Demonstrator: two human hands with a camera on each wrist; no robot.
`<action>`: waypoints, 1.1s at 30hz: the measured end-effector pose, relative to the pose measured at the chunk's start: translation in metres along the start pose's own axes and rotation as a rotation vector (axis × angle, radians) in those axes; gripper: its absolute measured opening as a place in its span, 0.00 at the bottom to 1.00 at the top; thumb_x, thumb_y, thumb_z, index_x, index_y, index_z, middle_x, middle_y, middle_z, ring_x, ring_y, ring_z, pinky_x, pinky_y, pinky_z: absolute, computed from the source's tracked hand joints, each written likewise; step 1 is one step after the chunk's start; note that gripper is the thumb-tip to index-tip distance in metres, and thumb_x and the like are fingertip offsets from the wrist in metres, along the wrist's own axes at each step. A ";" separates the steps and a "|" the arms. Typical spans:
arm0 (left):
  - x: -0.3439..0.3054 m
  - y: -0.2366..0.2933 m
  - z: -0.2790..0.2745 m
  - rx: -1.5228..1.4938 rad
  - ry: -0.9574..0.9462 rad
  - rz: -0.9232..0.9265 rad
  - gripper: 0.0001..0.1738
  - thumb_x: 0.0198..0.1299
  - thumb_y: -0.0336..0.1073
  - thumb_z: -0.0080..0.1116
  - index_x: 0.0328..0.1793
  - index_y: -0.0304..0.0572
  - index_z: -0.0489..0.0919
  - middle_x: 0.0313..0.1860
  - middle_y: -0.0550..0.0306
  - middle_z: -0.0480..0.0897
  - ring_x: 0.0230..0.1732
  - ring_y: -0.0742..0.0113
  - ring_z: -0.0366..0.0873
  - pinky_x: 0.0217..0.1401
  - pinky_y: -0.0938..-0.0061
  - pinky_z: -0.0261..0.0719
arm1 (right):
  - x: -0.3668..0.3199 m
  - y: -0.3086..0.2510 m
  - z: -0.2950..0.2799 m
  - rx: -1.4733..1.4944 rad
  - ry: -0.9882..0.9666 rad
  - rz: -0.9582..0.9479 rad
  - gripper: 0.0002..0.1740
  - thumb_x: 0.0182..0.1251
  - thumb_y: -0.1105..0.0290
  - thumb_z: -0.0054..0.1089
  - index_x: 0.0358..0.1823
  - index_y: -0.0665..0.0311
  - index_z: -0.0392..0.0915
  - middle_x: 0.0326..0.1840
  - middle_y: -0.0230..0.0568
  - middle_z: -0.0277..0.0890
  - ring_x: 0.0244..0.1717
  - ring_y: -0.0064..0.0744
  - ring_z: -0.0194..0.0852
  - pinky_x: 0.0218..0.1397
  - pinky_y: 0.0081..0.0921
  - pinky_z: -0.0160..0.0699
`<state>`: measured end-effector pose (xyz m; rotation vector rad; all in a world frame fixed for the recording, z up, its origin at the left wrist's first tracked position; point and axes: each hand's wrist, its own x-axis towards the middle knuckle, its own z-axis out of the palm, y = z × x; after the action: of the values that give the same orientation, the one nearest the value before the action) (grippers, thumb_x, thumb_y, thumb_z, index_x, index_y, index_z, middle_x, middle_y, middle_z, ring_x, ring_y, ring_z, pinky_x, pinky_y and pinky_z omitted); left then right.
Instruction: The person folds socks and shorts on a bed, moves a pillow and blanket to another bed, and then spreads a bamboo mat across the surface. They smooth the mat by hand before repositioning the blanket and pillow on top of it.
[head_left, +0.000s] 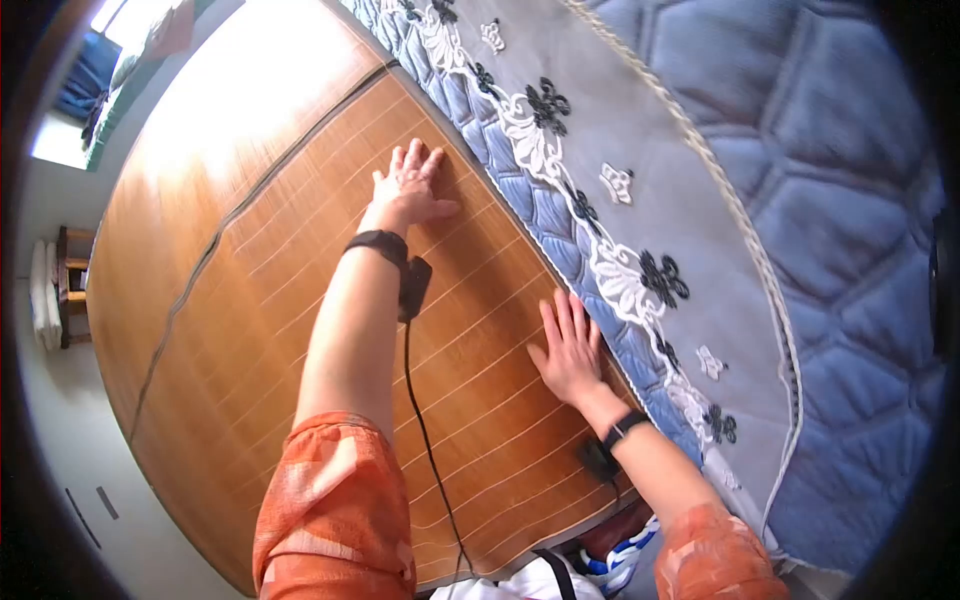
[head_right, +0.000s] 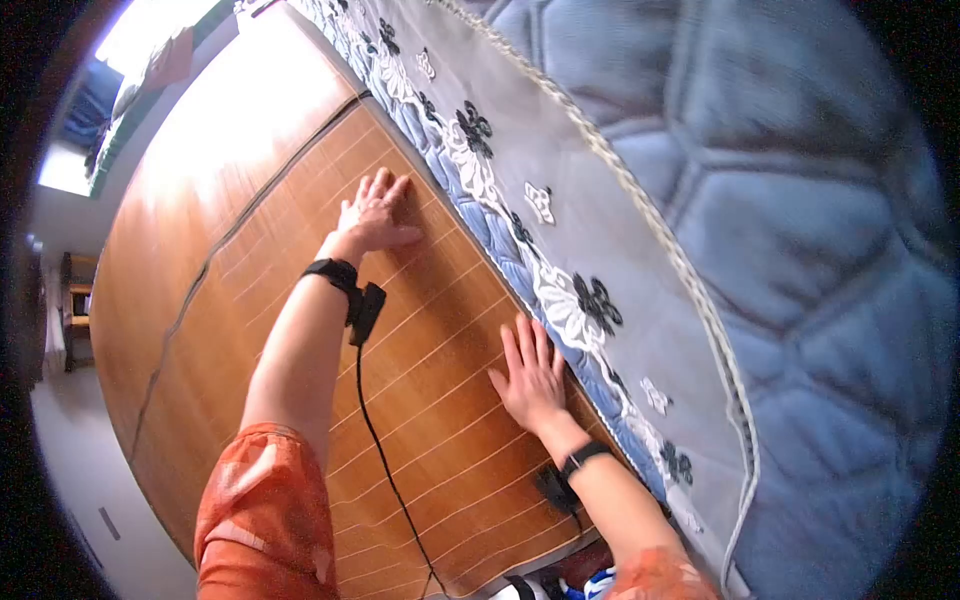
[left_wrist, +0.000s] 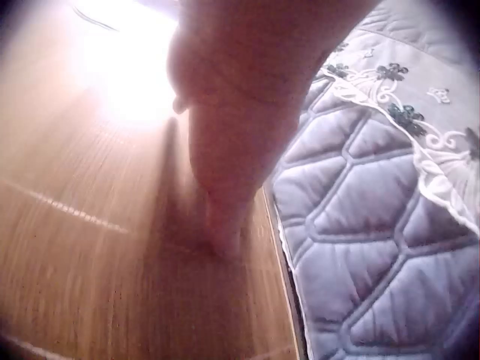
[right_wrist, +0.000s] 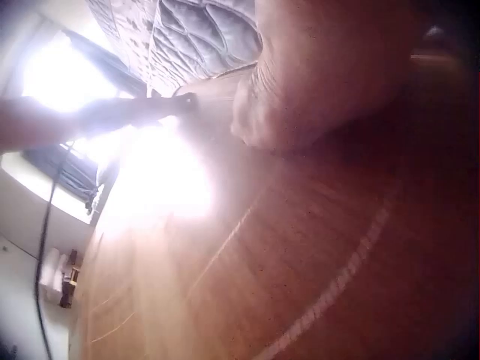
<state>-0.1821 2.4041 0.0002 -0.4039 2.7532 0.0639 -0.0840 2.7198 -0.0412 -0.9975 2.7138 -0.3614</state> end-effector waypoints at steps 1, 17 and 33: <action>0.010 -0.007 -0.001 0.000 0.028 -0.023 0.55 0.35 0.65 0.63 0.71 0.62 0.51 0.73 0.56 0.45 0.72 0.52 0.41 0.64 0.43 0.53 | 0.021 0.000 0.007 0.011 0.026 0.014 0.39 0.59 0.52 0.49 0.68 0.60 0.47 0.73 0.49 0.35 0.69 0.52 0.39 0.66 0.52 0.41; 0.163 -0.092 -0.004 -0.083 0.337 -0.103 0.71 0.17 0.77 0.61 0.71 0.54 0.49 0.73 0.51 0.45 0.74 0.52 0.35 0.66 0.38 0.41 | 0.048 -0.001 0.027 0.007 -0.077 0.003 0.45 0.55 0.55 0.52 0.68 0.68 0.42 0.71 0.61 0.33 0.69 0.64 0.33 0.66 0.54 0.32; 0.192 -0.058 -0.013 -0.042 0.141 -0.186 0.44 0.45 0.59 0.58 0.67 0.45 0.62 0.73 0.48 0.44 0.73 0.48 0.34 0.67 0.42 0.41 | 0.049 0.002 0.033 0.048 -0.057 -0.016 0.47 0.54 0.54 0.53 0.69 0.66 0.39 0.72 0.59 0.33 0.69 0.64 0.33 0.65 0.57 0.31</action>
<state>-0.3424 2.2954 -0.0547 -0.6981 2.8415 0.0475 -0.1120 2.6842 -0.0797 -1.0012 2.6352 -0.3924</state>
